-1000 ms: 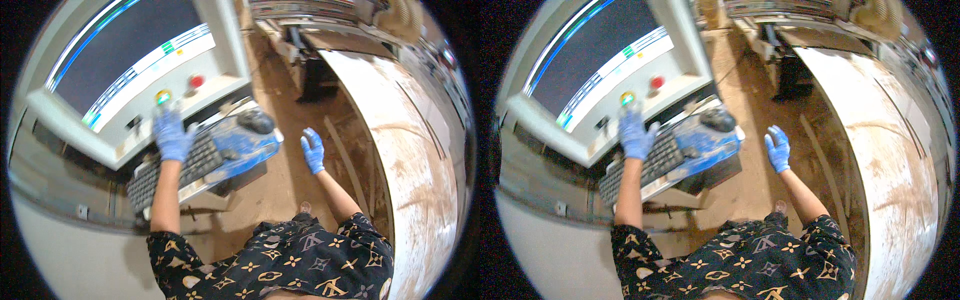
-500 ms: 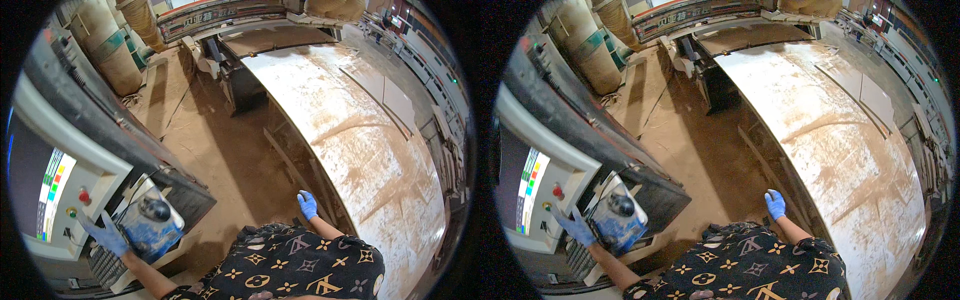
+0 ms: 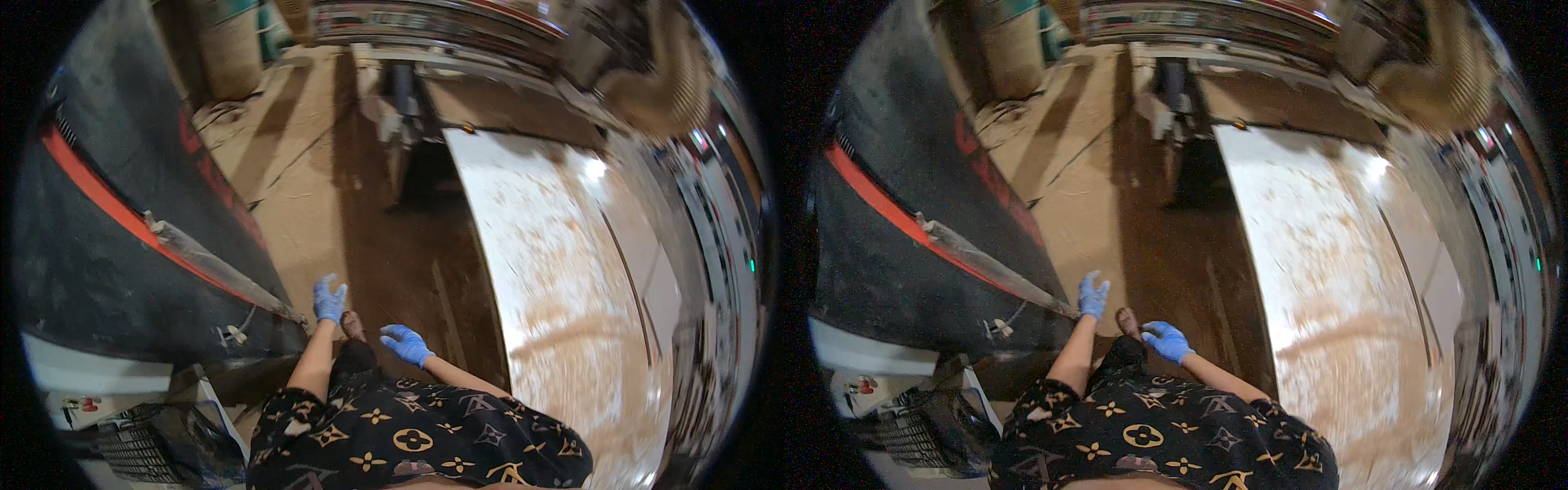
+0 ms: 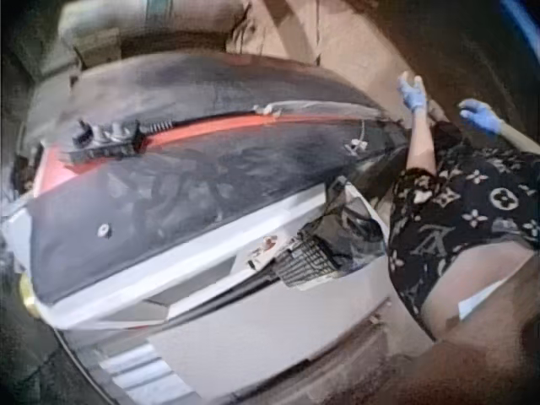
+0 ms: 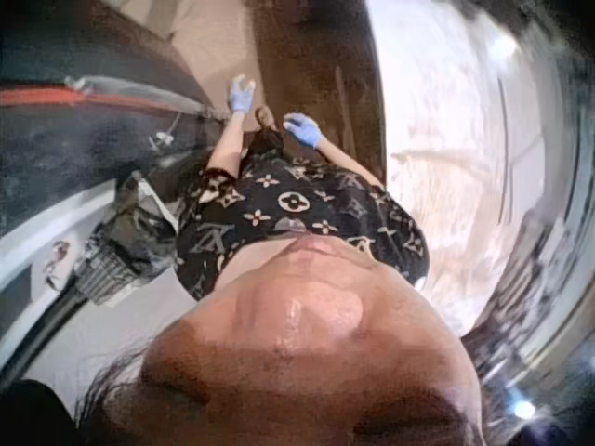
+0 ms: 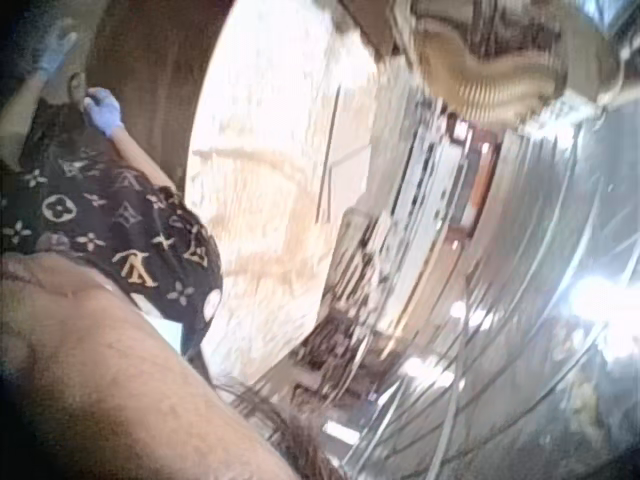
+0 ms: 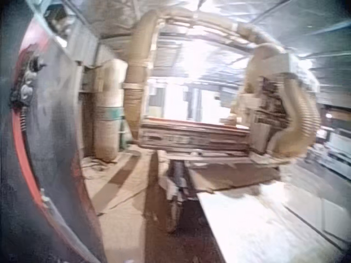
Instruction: The person repeatedly picks up flat wooden panels from a workbench and stacks them on the floor. They handle the panels one at a time, moving between the bench and the floor, and briefly interact with a control panel at the end.
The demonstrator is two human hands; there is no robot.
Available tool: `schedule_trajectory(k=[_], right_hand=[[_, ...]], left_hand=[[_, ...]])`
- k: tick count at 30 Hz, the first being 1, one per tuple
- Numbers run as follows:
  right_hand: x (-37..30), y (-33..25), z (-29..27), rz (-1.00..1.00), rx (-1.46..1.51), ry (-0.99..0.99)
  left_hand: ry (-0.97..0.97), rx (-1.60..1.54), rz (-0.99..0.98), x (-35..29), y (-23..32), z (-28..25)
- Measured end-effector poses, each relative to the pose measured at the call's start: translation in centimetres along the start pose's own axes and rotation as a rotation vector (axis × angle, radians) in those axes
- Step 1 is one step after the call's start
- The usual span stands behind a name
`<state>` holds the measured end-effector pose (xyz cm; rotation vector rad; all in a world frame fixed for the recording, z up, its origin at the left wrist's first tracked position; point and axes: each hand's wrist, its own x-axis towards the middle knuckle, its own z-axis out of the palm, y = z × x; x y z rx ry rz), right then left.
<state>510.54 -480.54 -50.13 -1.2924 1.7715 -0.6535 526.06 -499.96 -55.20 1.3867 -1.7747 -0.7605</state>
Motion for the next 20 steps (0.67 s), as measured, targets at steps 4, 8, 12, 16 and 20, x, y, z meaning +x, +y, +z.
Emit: schedule_trajectory(k=[4, 8, 12, 16, 20], right_hand=[[9.5, 0.6, -3.2, 0.271, 0.014, -0.049], [16.7, 5.4, -7.6, 0.404, -0.004, 0.068], [23.0, 15.1, -10.8, 0.442, 0.137, 0.097], [34.2, 23.5, -12.4, 0.002, -1.012, -0.404], [51.2, 21.2, -15.5, -0.254, 0.293, -0.29]], left_hand=[[-0.29, 0.249, -0.327, 7.3, -7.3, 2.3], [-0.454, 0.177, -0.617, 17.0, -9.8, -0.4], [-0.395, 0.255, -0.534, 25.6, -13.0, -2.9], [-0.354, 0.379, -0.654, 34.8, -21.8, -3.0], [-0.198, 0.12, -0.569, 42.3, -30.2, -4.9]])
